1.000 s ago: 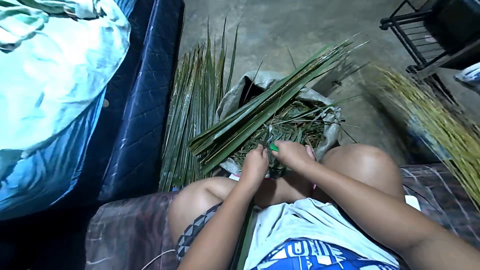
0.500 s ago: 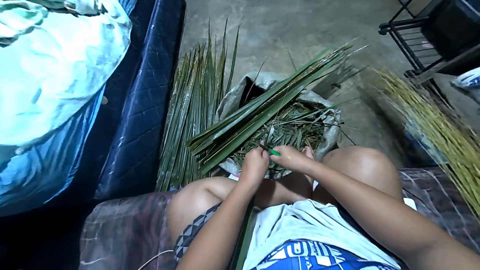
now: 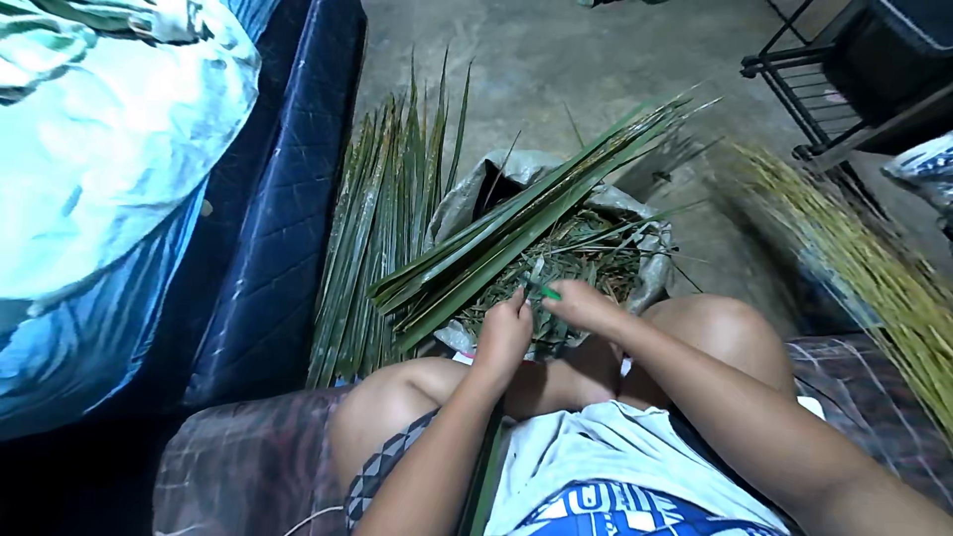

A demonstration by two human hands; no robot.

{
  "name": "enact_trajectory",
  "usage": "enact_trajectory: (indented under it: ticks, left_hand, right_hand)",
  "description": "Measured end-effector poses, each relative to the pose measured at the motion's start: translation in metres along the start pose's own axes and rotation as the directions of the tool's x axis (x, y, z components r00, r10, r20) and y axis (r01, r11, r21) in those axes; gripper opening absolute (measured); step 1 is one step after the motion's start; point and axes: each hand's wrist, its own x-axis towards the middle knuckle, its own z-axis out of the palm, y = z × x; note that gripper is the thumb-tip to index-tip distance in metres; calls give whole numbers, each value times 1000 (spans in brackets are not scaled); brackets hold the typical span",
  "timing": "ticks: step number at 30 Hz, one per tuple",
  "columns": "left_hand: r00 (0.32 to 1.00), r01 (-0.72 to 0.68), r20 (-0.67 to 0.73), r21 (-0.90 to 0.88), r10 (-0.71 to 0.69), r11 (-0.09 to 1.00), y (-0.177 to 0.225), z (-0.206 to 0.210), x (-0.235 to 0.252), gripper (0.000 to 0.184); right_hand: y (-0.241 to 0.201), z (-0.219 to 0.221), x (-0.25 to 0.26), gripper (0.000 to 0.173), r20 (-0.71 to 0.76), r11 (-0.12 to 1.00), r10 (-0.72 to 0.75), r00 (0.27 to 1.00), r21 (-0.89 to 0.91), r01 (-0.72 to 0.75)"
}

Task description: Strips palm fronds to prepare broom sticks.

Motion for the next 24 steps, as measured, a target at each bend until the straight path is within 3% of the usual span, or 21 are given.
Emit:
enact_trajectory:
  ticks: [2,4,10,15,21,24]
  left_hand:
    - [1000,6,-25,5,-6,1000,-1,0,0,43]
    - [1000,15,-20,27,-14,1000,-2,0,0,43]
    - [1000,-7,3,118,7,993,5,6,-1,48]
    - [999,-36,11,66,35,997,5,8,-4,46]
    - [1000,-7,2,-192,7,981,-5,-1,3,44]
    - [1000,14,-2,-276,-15,961,-5,-3,2,38]
  right_hand:
    - [-4,13,-9,29,89,997,-49,995,56,44]
    - [-3,17,-9,29,72,999,-42,997,30,40]
    - [-3,-4,10,37,-140,969,119,983,-201,-146]
    - [13,-20,23,35,-272,968,193,943,-104,-228]
    - [0,2,-6,33,-79,997,-17,997,-73,12]
    - [-5,10,-14,32,-49,993,-49,998,-107,44]
